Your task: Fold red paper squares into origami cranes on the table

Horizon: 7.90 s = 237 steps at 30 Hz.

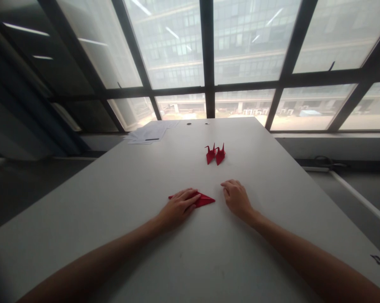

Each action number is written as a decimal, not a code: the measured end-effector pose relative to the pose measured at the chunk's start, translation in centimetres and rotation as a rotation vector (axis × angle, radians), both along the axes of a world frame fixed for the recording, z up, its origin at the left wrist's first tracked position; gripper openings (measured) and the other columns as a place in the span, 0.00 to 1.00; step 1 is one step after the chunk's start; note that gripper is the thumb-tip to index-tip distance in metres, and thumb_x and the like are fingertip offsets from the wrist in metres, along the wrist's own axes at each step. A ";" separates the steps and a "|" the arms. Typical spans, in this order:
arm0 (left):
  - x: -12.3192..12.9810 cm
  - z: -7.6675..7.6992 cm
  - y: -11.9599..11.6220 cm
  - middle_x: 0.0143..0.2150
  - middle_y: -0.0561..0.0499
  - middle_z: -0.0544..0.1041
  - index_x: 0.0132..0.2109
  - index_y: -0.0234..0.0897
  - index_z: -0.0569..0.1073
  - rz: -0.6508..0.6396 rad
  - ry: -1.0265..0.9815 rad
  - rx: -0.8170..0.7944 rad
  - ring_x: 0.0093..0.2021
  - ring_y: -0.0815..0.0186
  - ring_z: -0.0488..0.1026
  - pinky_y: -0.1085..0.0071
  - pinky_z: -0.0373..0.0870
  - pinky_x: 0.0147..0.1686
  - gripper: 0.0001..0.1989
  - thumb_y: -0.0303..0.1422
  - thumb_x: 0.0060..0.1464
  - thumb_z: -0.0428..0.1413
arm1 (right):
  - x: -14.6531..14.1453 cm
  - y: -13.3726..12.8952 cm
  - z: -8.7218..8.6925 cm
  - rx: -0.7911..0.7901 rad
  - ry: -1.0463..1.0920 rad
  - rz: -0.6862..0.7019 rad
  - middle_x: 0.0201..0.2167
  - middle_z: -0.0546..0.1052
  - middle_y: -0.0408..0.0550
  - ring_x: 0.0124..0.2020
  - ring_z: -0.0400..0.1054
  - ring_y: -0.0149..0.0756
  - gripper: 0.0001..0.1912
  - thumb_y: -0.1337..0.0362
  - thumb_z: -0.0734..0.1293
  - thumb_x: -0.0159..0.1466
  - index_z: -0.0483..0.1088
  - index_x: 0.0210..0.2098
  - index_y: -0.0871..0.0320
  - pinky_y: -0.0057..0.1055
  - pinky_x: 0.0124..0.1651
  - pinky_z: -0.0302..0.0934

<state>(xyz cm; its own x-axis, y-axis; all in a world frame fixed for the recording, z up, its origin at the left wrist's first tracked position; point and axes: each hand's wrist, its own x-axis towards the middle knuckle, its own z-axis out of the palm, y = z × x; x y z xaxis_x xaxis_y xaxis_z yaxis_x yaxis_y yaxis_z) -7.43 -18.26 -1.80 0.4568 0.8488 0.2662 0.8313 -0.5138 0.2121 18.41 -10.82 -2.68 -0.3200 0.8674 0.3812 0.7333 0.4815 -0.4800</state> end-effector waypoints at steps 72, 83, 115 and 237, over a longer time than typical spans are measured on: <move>-0.5 0.9 0.1 0.66 0.50 0.66 0.66 0.46 0.64 -0.132 0.014 -0.041 0.65 0.60 0.62 0.59 0.59 0.65 0.23 0.32 0.65 0.50 | -2.9 -5.3 1.1 0.026 -0.212 0.374 0.61 0.68 0.56 0.63 0.57 0.45 0.24 0.67 0.59 0.67 0.64 0.62 0.58 0.45 0.64 0.49; -0.8 0.7 0.3 0.66 0.51 0.67 0.66 0.46 0.63 -0.163 0.009 -0.040 0.66 0.59 0.62 0.59 0.59 0.65 0.23 0.34 0.66 0.50 | -2.9 -5.2 1.0 0.020 -0.223 0.377 0.62 0.67 0.56 0.64 0.56 0.45 0.24 0.66 0.59 0.68 0.63 0.63 0.58 0.45 0.65 0.47; -1.0 0.7 0.3 0.67 0.49 0.64 0.67 0.46 0.61 -0.152 0.097 -0.019 0.68 0.56 0.57 0.57 0.58 0.65 0.24 0.37 0.67 0.49 | -3.0 -5.2 1.1 0.032 -0.243 0.381 0.62 0.67 0.58 0.64 0.56 0.46 0.24 0.66 0.58 0.68 0.62 0.63 0.59 0.46 0.64 0.48; -0.5 2.5 -1.3 0.67 0.48 0.65 0.68 0.45 0.59 -0.200 0.131 -0.002 0.67 0.58 0.59 0.55 0.52 0.67 0.24 0.41 0.68 0.47 | -2.1 -3.7 1.7 0.114 -0.249 0.340 0.50 0.74 0.51 0.52 0.65 0.42 0.14 0.67 0.62 0.69 0.72 0.52 0.53 0.40 0.56 0.56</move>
